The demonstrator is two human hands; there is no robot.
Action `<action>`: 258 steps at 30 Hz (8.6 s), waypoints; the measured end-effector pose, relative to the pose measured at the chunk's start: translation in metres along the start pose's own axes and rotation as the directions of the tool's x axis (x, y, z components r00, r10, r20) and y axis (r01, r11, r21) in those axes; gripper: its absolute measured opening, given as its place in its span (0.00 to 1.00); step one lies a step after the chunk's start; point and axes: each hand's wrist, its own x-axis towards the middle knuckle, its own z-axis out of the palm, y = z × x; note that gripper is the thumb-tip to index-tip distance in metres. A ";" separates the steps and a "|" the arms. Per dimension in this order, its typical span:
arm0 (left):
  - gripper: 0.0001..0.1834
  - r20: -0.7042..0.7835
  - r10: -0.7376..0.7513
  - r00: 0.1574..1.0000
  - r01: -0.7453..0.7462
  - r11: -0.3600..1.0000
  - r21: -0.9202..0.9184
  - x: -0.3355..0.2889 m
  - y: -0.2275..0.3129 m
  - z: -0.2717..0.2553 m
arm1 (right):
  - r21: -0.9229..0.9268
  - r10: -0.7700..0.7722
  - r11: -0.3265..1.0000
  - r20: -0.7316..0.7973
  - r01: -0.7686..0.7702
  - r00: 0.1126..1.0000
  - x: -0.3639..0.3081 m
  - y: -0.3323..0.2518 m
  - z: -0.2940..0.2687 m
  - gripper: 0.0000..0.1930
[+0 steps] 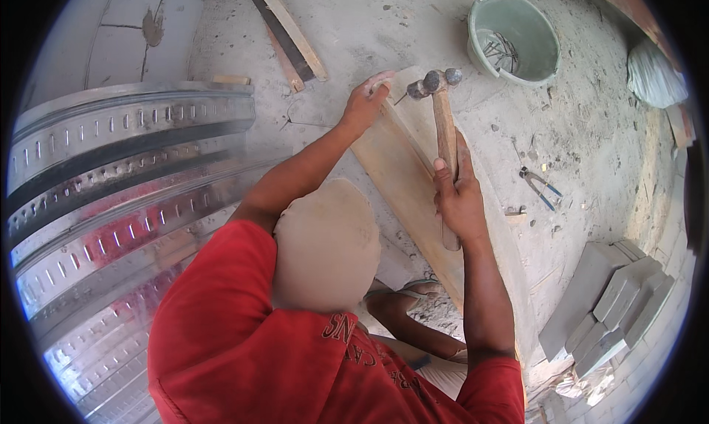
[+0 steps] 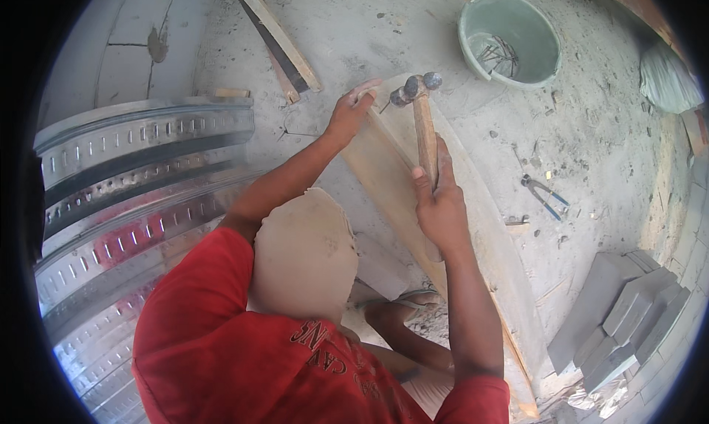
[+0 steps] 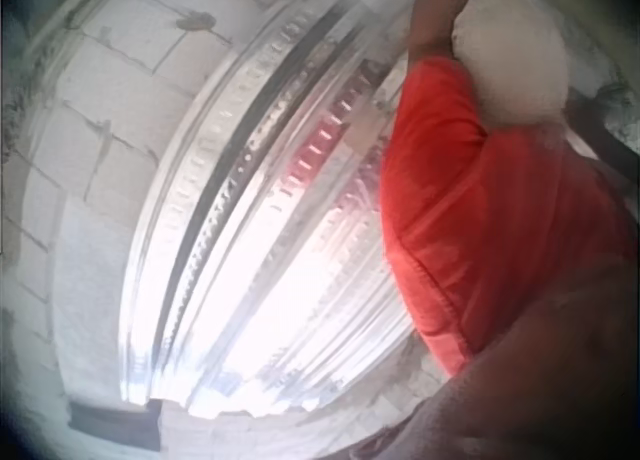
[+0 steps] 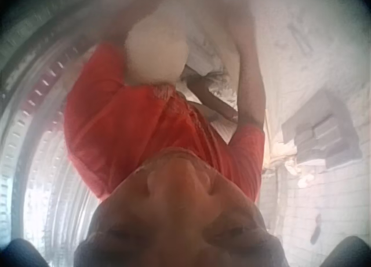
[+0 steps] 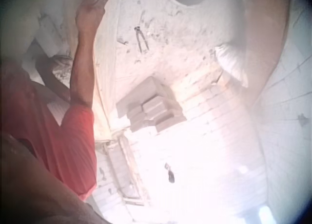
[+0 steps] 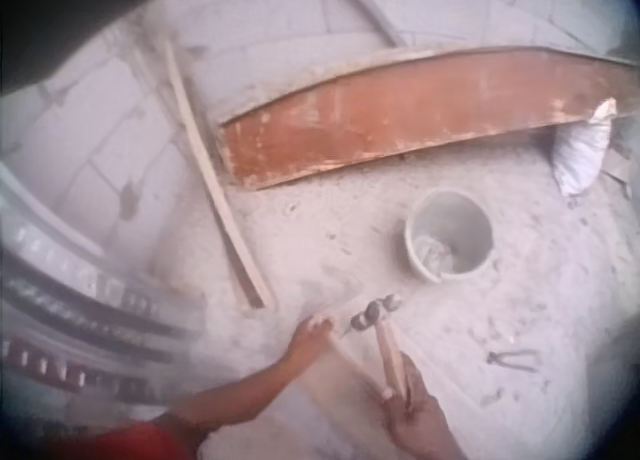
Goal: The person picks up wooden planks and positions them on the floor. They use a hammer to drive nails into the wood, securing the pieces together. The person moves around the construction site, handling tools and materials.
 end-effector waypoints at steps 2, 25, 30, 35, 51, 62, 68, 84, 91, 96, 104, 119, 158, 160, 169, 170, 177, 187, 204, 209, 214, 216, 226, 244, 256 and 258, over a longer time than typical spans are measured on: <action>0.23 -0.073 0.046 0.996 -0.040 0.996 0.078 0.001 0.002 0.005 | 0.002 -0.037 0.999 -0.044 0.037 0.998 0.001 0.008 0.000 0.33; 0.24 -0.141 0.294 0.945 -0.245 0.925 0.291 -0.004 -0.002 0.003 | -0.045 -0.086 0.996 -0.065 0.083 0.994 0.005 -0.002 0.004 0.31; 0.25 -0.106 0.175 0.979 -0.144 0.956 0.255 -0.007 -0.002 0.004 | -0.250 -0.126 0.958 0.079 0.143 0.989 0.086 -0.065 -0.031 0.31; 0.26 -0.177 0.200 0.964 -0.171 0.971 0.165 -0.001 -0.011 0.008 | -0.614 0.081 0.763 0.399 0.201 0.913 0.162 -0.128 -0.056 0.28; 0.21 -0.161 0.278 0.947 -0.188 0.887 0.422 -0.005 -0.016 0.013 | 0.306 0.168 0.941 -0.042 -0.147 0.985 -0.018 0.006 0.021 0.34; 0.22 -0.139 0.301 0.943 -0.229 0.895 0.383 -0.003 -0.013 0.011 | 0.343 0.100 0.938 -0.126 -0.051 0.987 -0.021 -0.013 0.008 0.32; 0.22 -0.106 0.292 0.951 -0.246 0.917 0.313 0.002 -0.012 0.006 | 0.171 0.030 0.985 -0.126 -0.008 0.992 -0.010 -0.017 0.003 0.32; 0.21 -0.120 0.333 0.935 -0.282 0.907 0.314 0.001 -0.015 0.009 | -0.114 -0.078 0.992 -0.161 0.060 0.984 -0.016 -0.032 -0.003 0.31; 0.21 -0.097 0.394 0.914 -0.343 0.877 0.336 -0.001 -0.010 0.007 | -0.021 -0.135 0.990 -0.358 0.136 0.924 -0.015 -0.039 -0.025 0.31; 0.22 -0.106 0.383 0.918 -0.333 0.887 0.318 -0.001 -0.006 0.008 | -0.021 -0.160 0.986 -0.358 0.164 0.920 -0.022 -0.037 -0.013 0.32; 0.22 -0.115 0.320 0.940 -0.282 0.923 0.263 -0.005 -0.010 0.006 | 0.087 -0.088 0.989 -0.301 0.119 0.950 -0.015 -0.024 -0.007 0.33; 0.21 -0.112 0.193 0.975 -0.179 0.976 0.124 -0.007 -0.003 0.005 | 0.169 -0.101 0.965 -0.469 0.201 0.877 -0.015 -0.039 0.004 0.32; 0.19 -0.098 0.119 0.988 -0.101 0.979 0.176 -0.008 -0.011 0.001 | -0.156 -0.126 0.983 -0.188 0.097 0.974 -0.010 0.008 0.024 0.36; 0.19 -0.135 0.282 0.950 -0.246 0.941 0.230 -0.006 -0.017 0.000 | 0.092 -0.078 0.988 -0.370 0.120 0.926 -0.019 -0.022 0.008 0.36; 0.19 -0.108 0.165 0.980 -0.146 0.975 0.169 -0.009 -0.004 -0.002 | -0.081 -0.010 0.997 0.046 0.014 0.999 -0.011 -0.006 0.023 0.35; 0.19 -0.106 0.198 0.974 -0.177 0.968 0.176 -0.011 -0.006 -0.005 | -0.077 -0.004 0.997 -0.036 0.001 0.999 -0.015 -0.009 0.018 0.33; 0.20 -0.071 0.197 0.978 -0.184 0.970 0.161 -0.010 -0.001 -0.005 | -0.142 -0.362 0.928 -0.566 0.344 0.741 -0.012 0.006 0.028 0.35; 0.22 -0.005 0.106 0.994 -0.104 0.980 0.168 -0.009 0.003 -0.006 | 0.061 -0.127 0.986 -0.307 0.153 0.943 -0.022 -0.017 0.007 0.38; 0.22 0.031 0.093 0.995 -0.095 0.992 0.087 -0.012 -0.014 -0.017 | -0.150 -0.100 0.982 0.087 0.112 0.991 -0.008 -0.025 -0.036 0.33; 0.23 0.055 0.093 0.994 -0.097 0.993 0.064 -0.010 -0.007 -0.010 | -0.455 -0.040 0.872 0.303 0.181 0.952 0.004 0.003 -0.019 0.34; 0.20 0.038 0.097 0.995 -0.103 0.971 0.217 0.002 -0.011 -0.024 | -0.484 -0.025 0.865 0.222 0.132 0.975 -0.006 0.025 -0.093 0.35; 0.19 0.074 0.234 0.969 -0.234 0.791 0.565 0.012 0.022 -0.021 | -0.530 -0.010 0.845 0.120 0.073 0.993 -0.028 0.080 -0.117 0.33; 0.14 0.528 0.333 0.781 -0.624 0.457 0.634 0.206 0.203 0.206 | -0.638 0.203 0.738 -0.101 -0.220 0.974 0.006 0.186 -0.145 0.17; 0.12 0.644 -0.040 0.764 -0.637 0.110 0.763 0.240 0.086 0.279 | -0.659 0.040 0.723 -0.259 -0.207 0.965 0.008 0.181 -0.136 0.08; 0.03 0.531 -0.151 0.834 -0.212 0.800 0.561 0.266 0.112 0.246 | -0.634 0.130 0.733 -0.226 -0.247 0.965 0.022 0.169 -0.125 0.07; 0.02 0.459 -0.224 0.860 -0.009 0.891 0.453 0.251 0.127 0.253 | -0.626 0.114 0.738 -0.251 -0.251 0.961 0.021 0.173 -0.123 0.09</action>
